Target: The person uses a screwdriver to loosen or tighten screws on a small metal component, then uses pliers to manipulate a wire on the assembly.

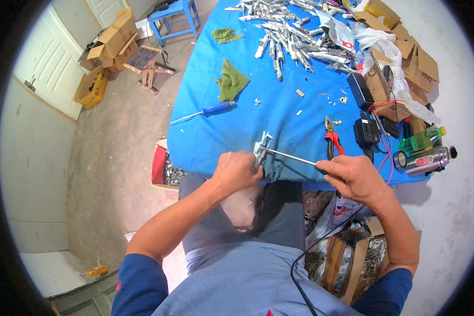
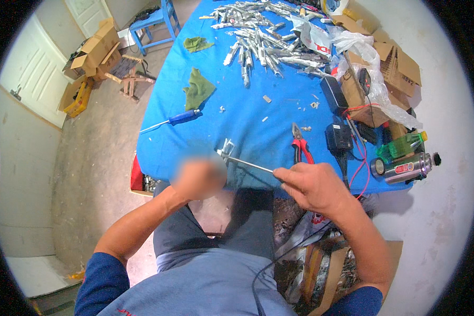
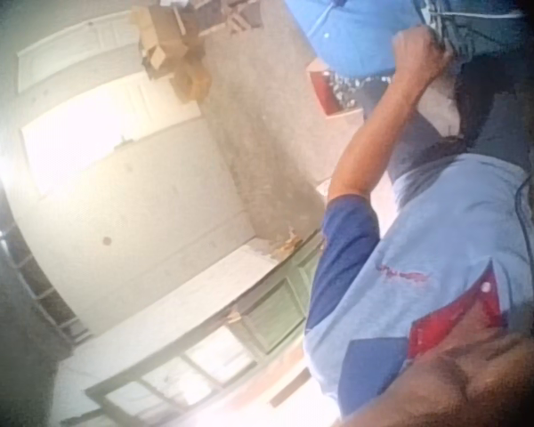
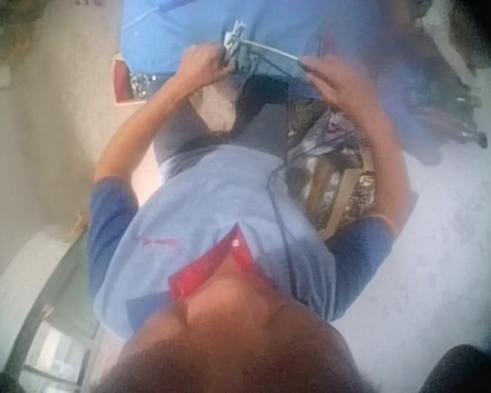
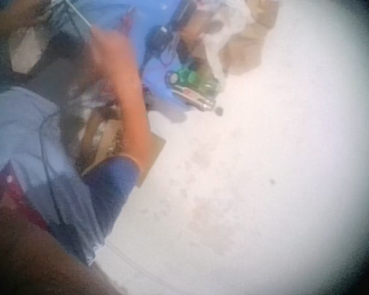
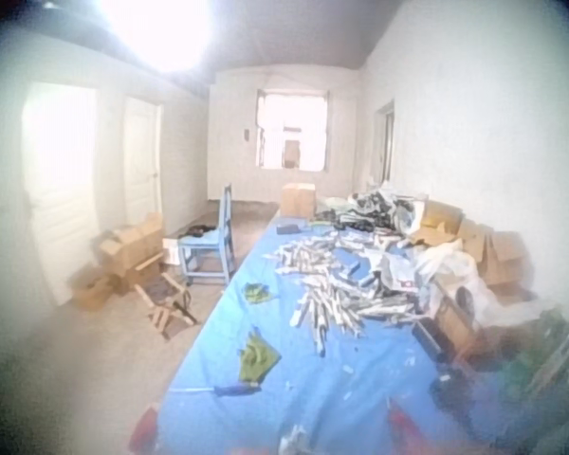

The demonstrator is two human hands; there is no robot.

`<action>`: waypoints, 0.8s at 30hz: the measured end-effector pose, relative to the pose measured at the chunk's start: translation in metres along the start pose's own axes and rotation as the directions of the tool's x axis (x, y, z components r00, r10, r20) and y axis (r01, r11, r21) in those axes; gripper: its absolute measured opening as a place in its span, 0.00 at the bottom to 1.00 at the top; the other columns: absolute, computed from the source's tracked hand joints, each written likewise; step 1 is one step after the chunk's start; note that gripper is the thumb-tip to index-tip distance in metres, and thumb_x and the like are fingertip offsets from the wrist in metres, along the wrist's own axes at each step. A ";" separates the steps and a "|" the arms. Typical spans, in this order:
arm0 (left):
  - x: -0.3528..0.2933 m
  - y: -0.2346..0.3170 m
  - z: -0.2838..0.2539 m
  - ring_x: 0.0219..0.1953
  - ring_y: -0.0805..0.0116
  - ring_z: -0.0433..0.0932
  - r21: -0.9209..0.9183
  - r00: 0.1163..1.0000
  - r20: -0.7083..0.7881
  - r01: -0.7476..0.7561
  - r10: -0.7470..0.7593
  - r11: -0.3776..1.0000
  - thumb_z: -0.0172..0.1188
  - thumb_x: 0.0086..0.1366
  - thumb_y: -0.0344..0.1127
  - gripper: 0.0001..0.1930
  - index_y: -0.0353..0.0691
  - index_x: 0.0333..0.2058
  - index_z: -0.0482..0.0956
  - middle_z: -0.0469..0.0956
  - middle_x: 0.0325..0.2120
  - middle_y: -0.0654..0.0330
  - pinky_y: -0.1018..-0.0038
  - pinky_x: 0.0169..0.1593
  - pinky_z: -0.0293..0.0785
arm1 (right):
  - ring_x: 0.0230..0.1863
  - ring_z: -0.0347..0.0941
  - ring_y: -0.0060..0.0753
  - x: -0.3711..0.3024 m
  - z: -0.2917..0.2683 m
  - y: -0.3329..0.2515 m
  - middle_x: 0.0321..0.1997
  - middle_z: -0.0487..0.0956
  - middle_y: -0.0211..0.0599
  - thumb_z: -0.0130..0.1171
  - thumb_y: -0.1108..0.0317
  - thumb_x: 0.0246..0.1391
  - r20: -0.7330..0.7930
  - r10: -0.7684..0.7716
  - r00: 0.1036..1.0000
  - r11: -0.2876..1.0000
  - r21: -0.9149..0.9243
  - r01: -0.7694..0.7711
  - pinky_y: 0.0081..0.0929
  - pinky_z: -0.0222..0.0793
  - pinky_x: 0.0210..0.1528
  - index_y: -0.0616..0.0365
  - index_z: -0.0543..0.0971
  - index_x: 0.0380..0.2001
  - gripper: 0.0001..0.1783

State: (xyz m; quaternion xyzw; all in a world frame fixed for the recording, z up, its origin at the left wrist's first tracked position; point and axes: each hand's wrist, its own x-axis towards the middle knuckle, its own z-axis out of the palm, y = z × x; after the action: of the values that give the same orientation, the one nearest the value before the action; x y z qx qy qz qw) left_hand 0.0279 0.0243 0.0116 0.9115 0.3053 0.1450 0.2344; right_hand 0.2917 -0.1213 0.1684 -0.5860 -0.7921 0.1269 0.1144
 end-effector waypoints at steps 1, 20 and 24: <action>0.000 0.000 0.000 0.25 0.42 0.79 -0.013 1.000 -0.004 -0.001 0.001 1.000 0.62 0.56 0.46 0.18 0.35 0.19 0.77 0.78 0.22 0.45 0.52 0.31 0.74 | 0.30 0.78 0.50 0.005 -0.003 0.002 0.27 0.80 0.41 0.63 0.67 0.52 -0.023 0.000 1.000 0.999 0.035 0.001 0.40 0.73 0.30 0.50 0.81 0.46 0.16; -0.001 0.001 -0.002 0.26 0.43 0.78 0.025 1.000 -0.010 0.008 -0.008 1.000 0.62 0.57 0.47 0.18 0.36 0.20 0.77 0.78 0.22 0.47 0.52 0.31 0.73 | 0.31 0.78 0.51 -0.013 0.027 0.004 0.29 0.80 0.43 0.61 0.66 0.55 -0.099 0.089 0.991 0.988 0.133 -0.076 0.42 0.72 0.32 0.52 0.80 0.45 0.14; 0.002 0.013 -0.024 0.27 0.42 0.77 0.057 0.999 0.049 0.003 -0.005 0.998 0.61 0.57 0.49 0.19 0.36 0.21 0.76 0.77 0.23 0.47 0.51 0.32 0.73 | 0.32 0.78 0.51 -0.020 0.024 -0.010 0.29 0.81 0.45 0.60 0.66 0.56 -0.075 0.178 0.981 0.967 0.197 -0.160 0.43 0.72 0.33 0.52 0.80 0.46 0.14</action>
State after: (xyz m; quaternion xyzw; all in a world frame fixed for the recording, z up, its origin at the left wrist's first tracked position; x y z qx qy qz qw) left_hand 0.0261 0.0244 0.0394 0.9205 0.3053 0.1133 0.2161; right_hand 0.2810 -0.1448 0.1484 -0.6430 -0.7174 0.1840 0.1949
